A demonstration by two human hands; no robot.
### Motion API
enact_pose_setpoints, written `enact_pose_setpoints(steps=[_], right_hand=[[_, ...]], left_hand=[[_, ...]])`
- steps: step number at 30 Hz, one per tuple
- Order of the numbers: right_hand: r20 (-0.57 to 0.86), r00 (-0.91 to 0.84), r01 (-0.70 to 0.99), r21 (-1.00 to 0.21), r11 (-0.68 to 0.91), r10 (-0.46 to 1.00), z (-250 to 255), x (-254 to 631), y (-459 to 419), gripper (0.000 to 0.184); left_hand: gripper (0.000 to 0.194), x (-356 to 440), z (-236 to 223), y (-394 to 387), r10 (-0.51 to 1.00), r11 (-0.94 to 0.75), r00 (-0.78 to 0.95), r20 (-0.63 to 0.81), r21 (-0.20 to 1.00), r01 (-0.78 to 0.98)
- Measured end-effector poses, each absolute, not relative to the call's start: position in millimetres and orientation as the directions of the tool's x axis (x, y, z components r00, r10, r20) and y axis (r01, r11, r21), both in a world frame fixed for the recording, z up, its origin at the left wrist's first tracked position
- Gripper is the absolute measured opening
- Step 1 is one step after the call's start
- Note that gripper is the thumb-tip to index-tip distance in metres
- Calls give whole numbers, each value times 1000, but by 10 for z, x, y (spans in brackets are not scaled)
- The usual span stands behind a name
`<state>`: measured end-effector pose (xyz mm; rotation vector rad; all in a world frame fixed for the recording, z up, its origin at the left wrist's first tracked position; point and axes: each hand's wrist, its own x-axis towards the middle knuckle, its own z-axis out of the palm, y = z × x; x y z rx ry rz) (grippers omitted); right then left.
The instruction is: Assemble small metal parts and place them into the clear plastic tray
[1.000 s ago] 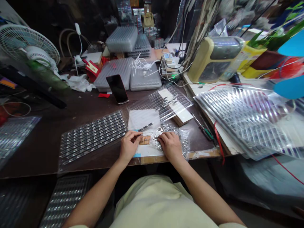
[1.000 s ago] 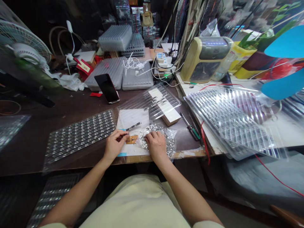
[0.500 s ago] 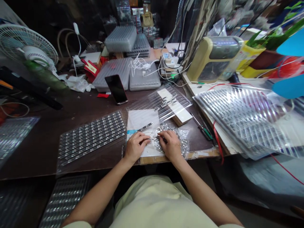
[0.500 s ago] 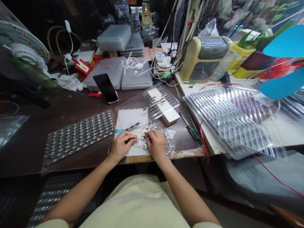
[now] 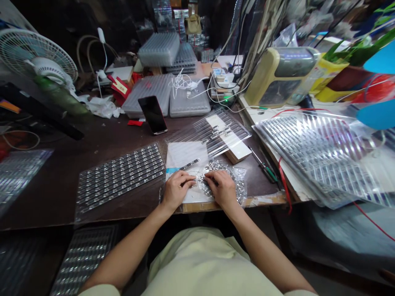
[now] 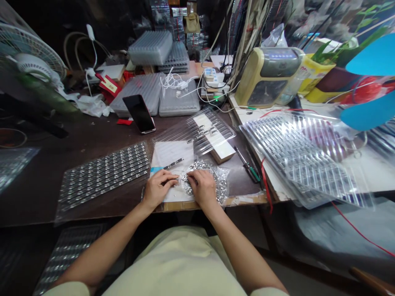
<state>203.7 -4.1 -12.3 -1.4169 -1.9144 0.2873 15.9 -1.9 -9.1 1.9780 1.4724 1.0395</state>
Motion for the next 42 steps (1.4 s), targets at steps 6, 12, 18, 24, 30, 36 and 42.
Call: enact_pose_setpoints(steps=[6, 12, 18, 24, 30, 36, 42], right_hand=[[368, -208, 710, -581, 399, 906, -61, 1859, -48, 12], [320, -284, 733, -536, 419, 904, -97, 1649, -15, 10], [351, -292, 763, -476, 438, 890, -155, 1593, -6, 15], [346, -302, 797, -420, 435, 888, -152, 1548, -22, 14], [330, -279, 869, -314, 383, 902, -30, 1781, -46, 25], [237, -291, 910, -230, 345, 927, -39, 2133, -82, 27], [346, -207, 870, -363, 334, 915, -138, 2093, -31, 14]], left_hand=[[10, -258, 7, 89, 910, -165, -85, 407, 542, 824], [9, -560, -36, 62, 893, -69, -135, 429, 426, 902], [16, -608, 3, -2, 915, -51, -102, 389, 364, 930], [17, -332, 98, 159, 942, -166, 30, 335, 386, 907], [11, -100, 133, 253, 948, -238, 118, 297, 413, 879], [13, -196, 164, 176, 952, -241, 74, 296, 585, 775], [24, -177, 153, 60, 961, -278, 161, 227, 756, 593]])
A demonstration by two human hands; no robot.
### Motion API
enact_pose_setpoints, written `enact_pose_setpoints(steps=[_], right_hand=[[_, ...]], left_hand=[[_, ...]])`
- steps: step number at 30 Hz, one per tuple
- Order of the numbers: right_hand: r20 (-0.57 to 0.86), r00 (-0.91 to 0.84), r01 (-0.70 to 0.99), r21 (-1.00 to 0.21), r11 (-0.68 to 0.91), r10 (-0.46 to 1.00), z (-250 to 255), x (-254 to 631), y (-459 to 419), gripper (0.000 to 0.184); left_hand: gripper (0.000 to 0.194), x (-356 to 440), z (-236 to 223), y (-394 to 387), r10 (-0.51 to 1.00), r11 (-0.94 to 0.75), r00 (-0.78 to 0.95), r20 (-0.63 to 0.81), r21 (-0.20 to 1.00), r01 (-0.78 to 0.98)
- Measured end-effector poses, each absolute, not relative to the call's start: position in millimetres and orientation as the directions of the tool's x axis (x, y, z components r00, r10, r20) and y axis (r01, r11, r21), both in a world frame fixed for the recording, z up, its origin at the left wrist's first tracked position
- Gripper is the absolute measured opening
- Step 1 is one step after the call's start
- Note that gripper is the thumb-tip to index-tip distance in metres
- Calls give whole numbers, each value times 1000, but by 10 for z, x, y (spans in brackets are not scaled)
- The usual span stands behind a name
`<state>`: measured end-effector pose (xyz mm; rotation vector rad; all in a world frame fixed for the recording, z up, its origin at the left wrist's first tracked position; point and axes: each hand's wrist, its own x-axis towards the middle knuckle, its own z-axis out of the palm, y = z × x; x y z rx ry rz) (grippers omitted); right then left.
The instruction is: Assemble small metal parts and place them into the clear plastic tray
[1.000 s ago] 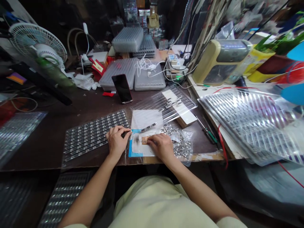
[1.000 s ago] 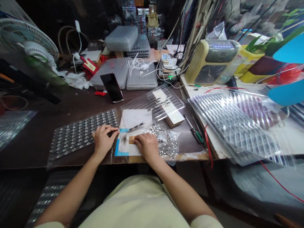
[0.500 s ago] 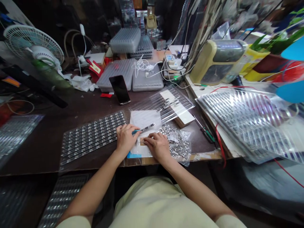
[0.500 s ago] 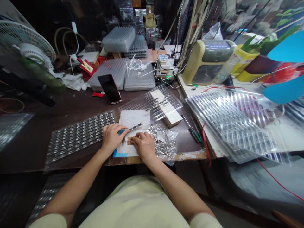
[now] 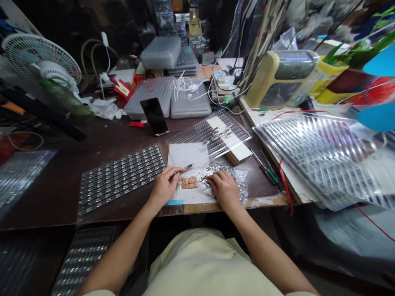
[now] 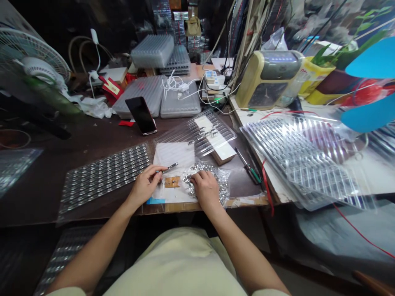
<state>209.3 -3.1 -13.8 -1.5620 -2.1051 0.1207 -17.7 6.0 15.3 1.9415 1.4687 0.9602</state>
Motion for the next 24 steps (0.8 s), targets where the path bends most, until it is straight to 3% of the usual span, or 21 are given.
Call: enact_pose_setpoints(steps=[8, 15, 24], right_hand=[[468, -126, 758, -524, 390, 875, -160, 2082, -7, 16], [408, -113, 648, -661, 378, 906, -113, 2050, -18, 8], [368, -121, 627, -692, 359, 922, -105, 2006, -35, 12]], left_hand=[[11, -58, -25, -78, 965, -250, 97, 242, 755, 606], [11, -1, -134, -110, 949, -297, 106, 296, 732, 613], [12, 38, -136, -109, 946, -303, 130, 297, 673, 674]])
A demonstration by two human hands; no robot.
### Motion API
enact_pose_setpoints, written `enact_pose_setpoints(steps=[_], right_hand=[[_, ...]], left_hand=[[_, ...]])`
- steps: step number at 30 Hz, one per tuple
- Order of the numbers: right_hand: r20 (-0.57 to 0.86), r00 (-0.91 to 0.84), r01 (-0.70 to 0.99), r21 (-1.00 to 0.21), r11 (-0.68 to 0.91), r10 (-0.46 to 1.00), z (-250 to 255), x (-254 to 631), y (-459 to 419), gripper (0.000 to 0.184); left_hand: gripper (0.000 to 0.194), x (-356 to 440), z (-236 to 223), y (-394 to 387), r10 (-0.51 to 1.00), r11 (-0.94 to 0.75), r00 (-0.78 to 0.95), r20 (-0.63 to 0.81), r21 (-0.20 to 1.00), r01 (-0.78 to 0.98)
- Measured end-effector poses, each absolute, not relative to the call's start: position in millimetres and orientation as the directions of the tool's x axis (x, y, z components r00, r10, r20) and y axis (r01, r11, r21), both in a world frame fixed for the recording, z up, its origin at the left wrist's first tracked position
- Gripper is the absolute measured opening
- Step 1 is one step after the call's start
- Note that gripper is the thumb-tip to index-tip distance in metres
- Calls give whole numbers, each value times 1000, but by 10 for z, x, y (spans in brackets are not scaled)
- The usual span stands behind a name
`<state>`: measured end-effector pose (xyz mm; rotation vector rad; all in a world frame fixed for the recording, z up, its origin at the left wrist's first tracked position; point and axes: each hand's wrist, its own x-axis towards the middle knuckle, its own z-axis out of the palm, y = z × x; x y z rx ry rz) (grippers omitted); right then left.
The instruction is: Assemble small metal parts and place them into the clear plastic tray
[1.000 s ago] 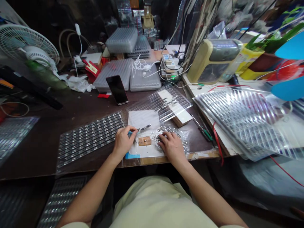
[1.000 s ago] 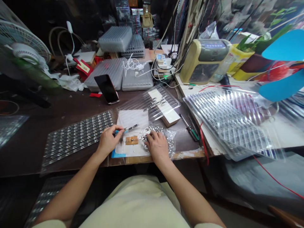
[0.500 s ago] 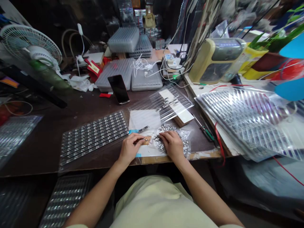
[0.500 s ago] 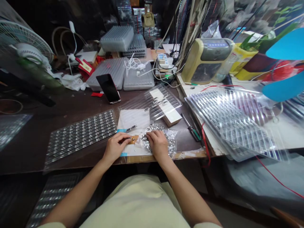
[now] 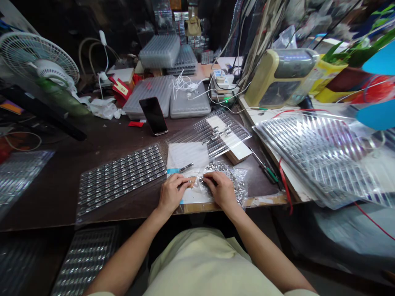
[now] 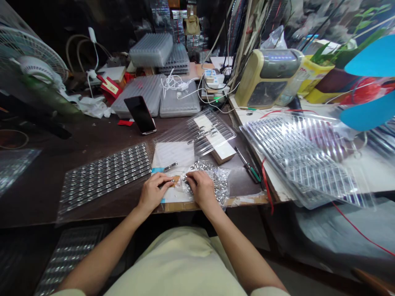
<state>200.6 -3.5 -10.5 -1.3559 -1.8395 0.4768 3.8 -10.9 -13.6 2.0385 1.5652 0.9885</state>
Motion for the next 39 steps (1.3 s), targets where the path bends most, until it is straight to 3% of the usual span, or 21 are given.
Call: enact_pose_setpoints(steps=[5, 14, 26, 33, 39], right_hand=[[324, -144, 663, -670, 334, 935, -64, 1877, -21, 11], [294, -289, 792, -462, 400, 911, -98, 1539, -2, 11], [286, -285, 832, -400, 385, 915, -62, 1627, -32, 22], [294, -238, 926, -219, 308, 926, -51, 2116, -31, 34], [306, -211, 891, -330, 311, 928, -145, 2123, -61, 14]], left_hand=[[11, 24, -131, -107, 950, -294, 123, 286, 695, 656], [13, -32, -127, -89, 943, -264, -18, 331, 781, 565], [14, -25, -125, -82, 947, -257, -15, 321, 785, 563], [13, -23, -137, -79, 953, -241, -13, 304, 781, 576], [13, -11, -55, -55, 962, -212, -18, 271, 791, 574]])
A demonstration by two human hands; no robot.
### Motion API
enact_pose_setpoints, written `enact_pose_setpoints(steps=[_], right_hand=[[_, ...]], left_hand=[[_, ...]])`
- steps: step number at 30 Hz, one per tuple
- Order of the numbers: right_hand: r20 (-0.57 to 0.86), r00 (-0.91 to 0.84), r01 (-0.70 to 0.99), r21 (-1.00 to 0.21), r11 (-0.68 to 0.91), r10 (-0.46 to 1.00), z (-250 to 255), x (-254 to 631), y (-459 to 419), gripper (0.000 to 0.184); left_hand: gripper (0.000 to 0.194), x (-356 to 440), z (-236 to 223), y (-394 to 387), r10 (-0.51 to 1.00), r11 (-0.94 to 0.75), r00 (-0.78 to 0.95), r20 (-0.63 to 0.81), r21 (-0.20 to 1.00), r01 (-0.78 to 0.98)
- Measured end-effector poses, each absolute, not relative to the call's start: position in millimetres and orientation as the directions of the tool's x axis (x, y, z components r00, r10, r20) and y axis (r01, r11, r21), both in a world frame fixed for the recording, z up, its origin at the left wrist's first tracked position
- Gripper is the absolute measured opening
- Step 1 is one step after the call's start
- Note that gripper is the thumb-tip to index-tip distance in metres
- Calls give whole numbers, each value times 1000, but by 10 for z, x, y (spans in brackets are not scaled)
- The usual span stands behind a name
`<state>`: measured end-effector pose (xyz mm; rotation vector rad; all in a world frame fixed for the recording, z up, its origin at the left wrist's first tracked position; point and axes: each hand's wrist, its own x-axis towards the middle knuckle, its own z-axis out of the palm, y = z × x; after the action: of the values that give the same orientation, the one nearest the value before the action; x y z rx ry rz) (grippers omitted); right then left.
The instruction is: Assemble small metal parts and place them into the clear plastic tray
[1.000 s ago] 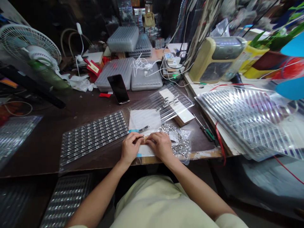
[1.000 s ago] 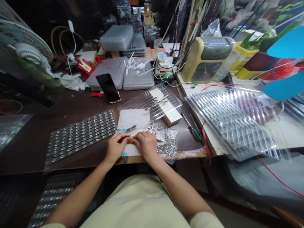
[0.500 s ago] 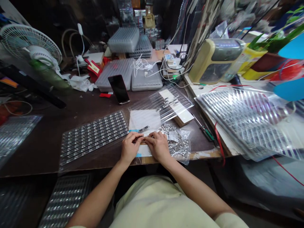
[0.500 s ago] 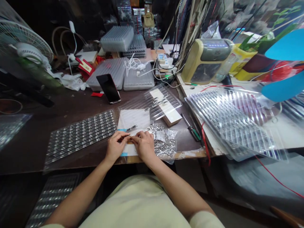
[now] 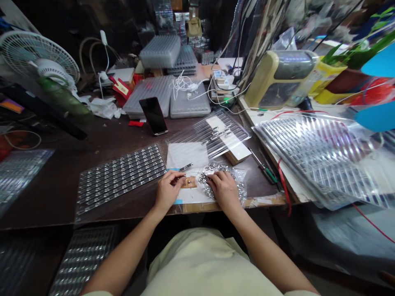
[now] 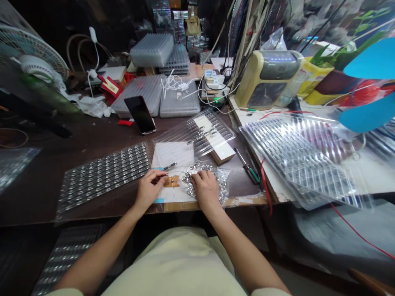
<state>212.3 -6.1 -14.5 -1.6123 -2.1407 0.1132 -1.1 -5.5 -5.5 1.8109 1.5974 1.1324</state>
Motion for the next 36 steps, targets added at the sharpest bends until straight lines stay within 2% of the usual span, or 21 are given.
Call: enact_pose_setpoints(steps=[6, 11, 23, 29, 32, 36], right_hand=[[414, -115, 829, -460, 317, 903, -199, 2066, -33, 21], [425, -78, 795, -520, 314, 902, -194, 2075, -35, 26], [430, -97, 770, -538, 341, 897, -202, 2077, -35, 27], [427, -94, 717, -597, 359, 899, -127, 2076, -39, 20], [409, -130, 682, -625, 381, 903, -71, 2006, -51, 13], [343, -203, 699, -605, 381, 917, -69, 1825, -54, 9]], left_hand=[[14, 94, 20, -9, 952, -275, 56, 300, 761, 587], [12, 213, -24, -25, 938, -338, 169, 302, 694, 636], [10, 213, -99, -30, 929, -367, 225, 295, 640, 675], [10, 226, -70, -30, 928, -369, 223, 297, 667, 647], [13, 113, -30, -24, 932, -345, 154, 328, 672, 656], [14, -251, -12, -78, 919, -244, 28, 392, 514, 823]])
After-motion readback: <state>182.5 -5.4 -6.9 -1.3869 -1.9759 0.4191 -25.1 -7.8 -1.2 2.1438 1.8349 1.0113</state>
